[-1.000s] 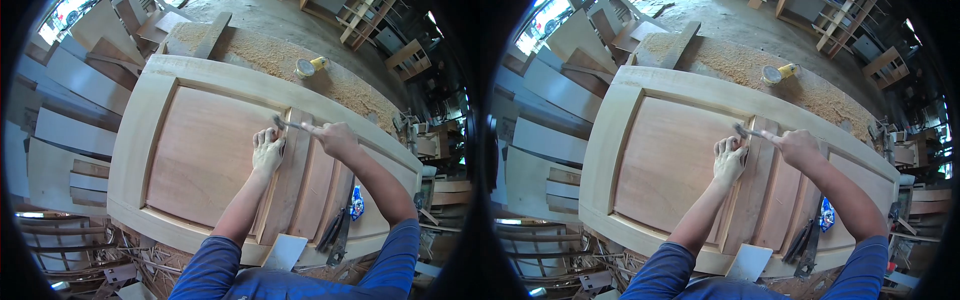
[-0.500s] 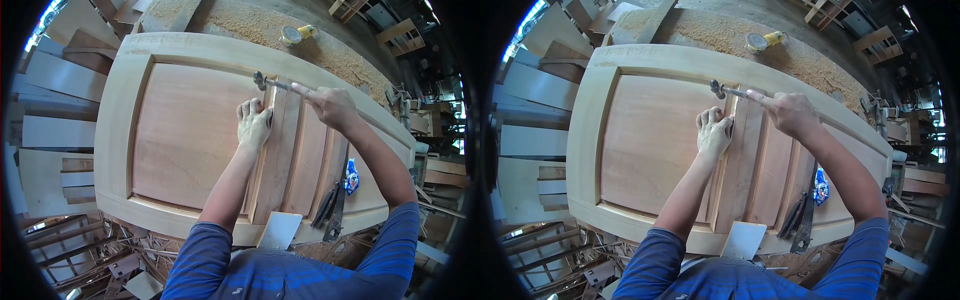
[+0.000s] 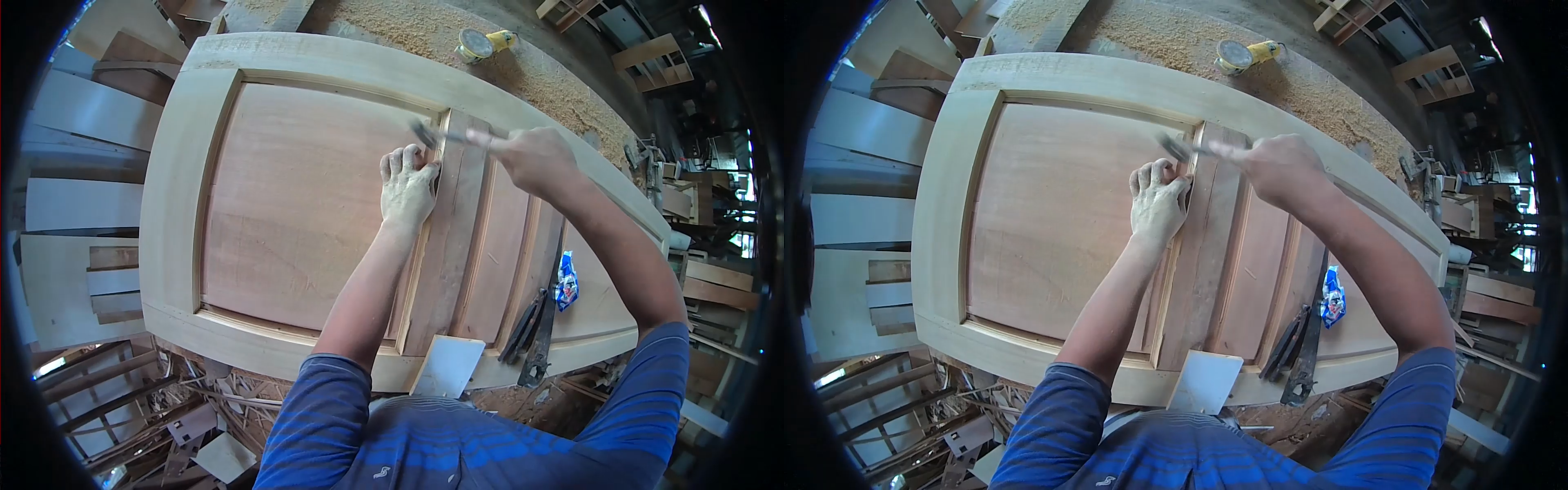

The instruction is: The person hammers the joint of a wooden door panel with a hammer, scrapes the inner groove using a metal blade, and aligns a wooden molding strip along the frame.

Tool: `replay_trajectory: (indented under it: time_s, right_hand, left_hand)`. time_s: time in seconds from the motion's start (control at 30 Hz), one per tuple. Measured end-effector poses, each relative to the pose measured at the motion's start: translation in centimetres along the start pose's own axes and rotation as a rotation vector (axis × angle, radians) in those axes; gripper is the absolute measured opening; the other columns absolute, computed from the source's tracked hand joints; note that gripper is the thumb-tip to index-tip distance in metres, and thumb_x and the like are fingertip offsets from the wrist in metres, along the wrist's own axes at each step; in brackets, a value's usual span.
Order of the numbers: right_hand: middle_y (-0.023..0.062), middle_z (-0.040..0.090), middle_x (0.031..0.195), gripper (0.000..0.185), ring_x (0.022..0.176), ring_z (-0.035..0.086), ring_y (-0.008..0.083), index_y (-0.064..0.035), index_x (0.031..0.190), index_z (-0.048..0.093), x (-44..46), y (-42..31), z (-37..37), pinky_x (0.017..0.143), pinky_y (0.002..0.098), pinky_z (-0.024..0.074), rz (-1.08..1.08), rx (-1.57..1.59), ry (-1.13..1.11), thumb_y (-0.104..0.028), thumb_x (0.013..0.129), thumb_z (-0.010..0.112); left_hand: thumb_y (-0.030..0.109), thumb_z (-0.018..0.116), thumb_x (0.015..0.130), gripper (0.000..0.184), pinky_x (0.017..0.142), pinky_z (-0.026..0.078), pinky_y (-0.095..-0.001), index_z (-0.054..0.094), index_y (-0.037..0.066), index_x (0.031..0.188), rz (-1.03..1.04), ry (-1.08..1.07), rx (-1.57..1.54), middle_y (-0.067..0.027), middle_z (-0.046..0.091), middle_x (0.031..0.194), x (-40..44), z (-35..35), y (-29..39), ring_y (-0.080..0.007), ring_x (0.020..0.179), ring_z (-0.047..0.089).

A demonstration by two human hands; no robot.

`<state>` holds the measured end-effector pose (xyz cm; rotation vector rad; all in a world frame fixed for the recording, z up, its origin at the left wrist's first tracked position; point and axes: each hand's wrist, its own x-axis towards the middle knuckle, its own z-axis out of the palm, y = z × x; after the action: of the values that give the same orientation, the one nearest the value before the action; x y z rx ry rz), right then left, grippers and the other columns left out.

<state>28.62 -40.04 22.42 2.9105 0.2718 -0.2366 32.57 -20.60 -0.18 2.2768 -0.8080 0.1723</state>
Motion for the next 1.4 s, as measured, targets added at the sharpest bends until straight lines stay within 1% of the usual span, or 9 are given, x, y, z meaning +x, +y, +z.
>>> replay_trajectory:
  time_s: [0.07, 0.27, 0.37, 0.57, 0.67, 0.87, 1.07, 1.17, 1.4]
  right_hand:
    - [0.0103, 0.072, 0.078, 0.057, 0.069, 0.074, 0.0295, -0.0381, 0.162, 0.062, 1.2, -0.2, -0.8, 0.064, 0.0467, 0.0585, -0.011, -0.129, -0.23, -0.021, 0.108, 0.065]
    - [0.0114, 0.073, 0.083, 0.056, 0.072, 0.073, 0.0313, -0.0427, 0.162, 0.061, 0.5, -0.4, -0.4, 0.066, 0.0482, 0.0572, 0.069, 0.014, 0.002, -0.027, 0.109, 0.069]
    - [0.0115, 0.075, 0.082, 0.053, 0.073, 0.075, 0.0299, -0.0392, 0.161, 0.063, 0.6, 0.2, 0.2, 0.066, 0.0473, 0.0584, 0.025, -0.143, -0.171, -0.026, 0.11, 0.063]
    - [0.0088, 0.074, 0.082, 0.053, 0.076, 0.076, 0.0287, -0.0425, 0.16, 0.063, 0.3, 0.4, 0.4, 0.067, 0.0463, 0.0584, -0.033, 0.182, 0.295, -0.026, 0.11, 0.064]
    - [0.0094, 0.074, 0.081, 0.055, 0.076, 0.076, 0.0287, -0.0423, 0.161, 0.063, 0.3, -0.1, -0.1, 0.066, 0.0463, 0.0582, 0.051, -0.168, -0.209, -0.024, 0.109, 0.065]
    - [0.0104, 0.069, 0.079, 0.057, 0.074, 0.073, 0.0291, -0.0437, 0.164, 0.059, 0.5, 0.4, 0.8, 0.065, 0.0482, 0.056, 0.002, -0.011, 0.074, -0.026, 0.11, 0.067]
    - [0.0099, 0.073, 0.079, 0.054, 0.071, 0.074, 0.0288, -0.0401, 0.159, 0.065, 1.2, -0.9, -1.3, 0.065, 0.0477, 0.058, 0.034, -0.139, -0.186, -0.025, 0.107, 0.068]
    - [0.0099, 0.074, 0.08, 0.053, 0.072, 0.075, 0.0285, -0.0403, 0.158, 0.066, 0.8, -0.4, -0.3, 0.066, 0.0474, 0.0586, -0.016, 0.017, 0.149, -0.024, 0.107, 0.067]
    - [0.0097, 0.074, 0.079, 0.056, 0.07, 0.075, 0.0269, -0.0409, 0.16, 0.063, 1.8, -0.9, -1.4, 0.063, 0.0445, 0.0581, -0.019, -0.183, -0.168, -0.019, 0.108, 0.064]
  left_hand:
    - [0.029, 0.072, 0.105, 0.017, 0.122, 0.035, -0.0521, 0.086, 0.022, 0.111, 0.01, 0.003, -0.006, -0.0083, 0.061, 0.14, 0.1, -0.1, 0.0, -0.0344, 0.139, 0.05]
    - [0.029, 0.071, 0.105, 0.018, 0.122, 0.034, -0.0516, 0.086, 0.021, 0.109, -0.007, 0.023, -0.013, -0.0082, 0.06, 0.139, -0.3, 0.6, -0.1, -0.0337, 0.139, 0.05]
    - [0.029, 0.071, 0.106, 0.018, 0.122, 0.034, -0.0512, 0.087, 0.022, 0.111, -0.002, 0.004, 0.007, -0.008, 0.06, 0.139, 0.0, 0.2, -0.2, -0.0333, 0.139, 0.05]
    - [0.027, 0.071, 0.105, 0.018, 0.122, 0.034, -0.0511, 0.086, 0.023, 0.114, -0.013, 0.007, -0.04, -0.0086, 0.06, 0.139, -0.2, 0.4, -0.1, -0.0332, 0.139, 0.05]
    - [0.022, 0.07, 0.102, 0.021, 0.125, 0.033, -0.0511, 0.085, 0.024, 0.118, -0.013, -0.013, -0.021, -0.0088, 0.058, 0.141, -0.1, 0.2, 0.0, -0.0329, 0.14, 0.048]
    - [0.019, 0.07, 0.098, 0.025, 0.127, 0.031, -0.0511, 0.084, 0.025, 0.118, -0.027, -0.036, -0.031, -0.0086, 0.057, 0.141, -0.3, 0.3, 0.0, -0.0325, 0.142, 0.047]
    - [0.018, 0.071, 0.095, 0.025, 0.127, 0.031, -0.0504, 0.084, 0.024, 0.115, -0.021, -0.044, -0.022, -0.008, 0.056, 0.143, 0.0, 0.1, -0.1, -0.0321, 0.142, 0.046]
    - [0.022, 0.072, 0.099, 0.018, 0.125, 0.032, -0.0507, 0.085, 0.023, 0.111, -0.024, -0.007, -0.04, -0.0085, 0.059, 0.141, -0.2, 0.4, 0.0, -0.0323, 0.141, 0.048]
    - [0.024, 0.072, 0.1, 0.014, 0.125, 0.033, -0.0512, 0.085, 0.021, 0.106, -0.026, -0.035, -0.032, -0.0086, 0.06, 0.141, -0.1, 0.2, -0.2, -0.0326, 0.142, 0.048]
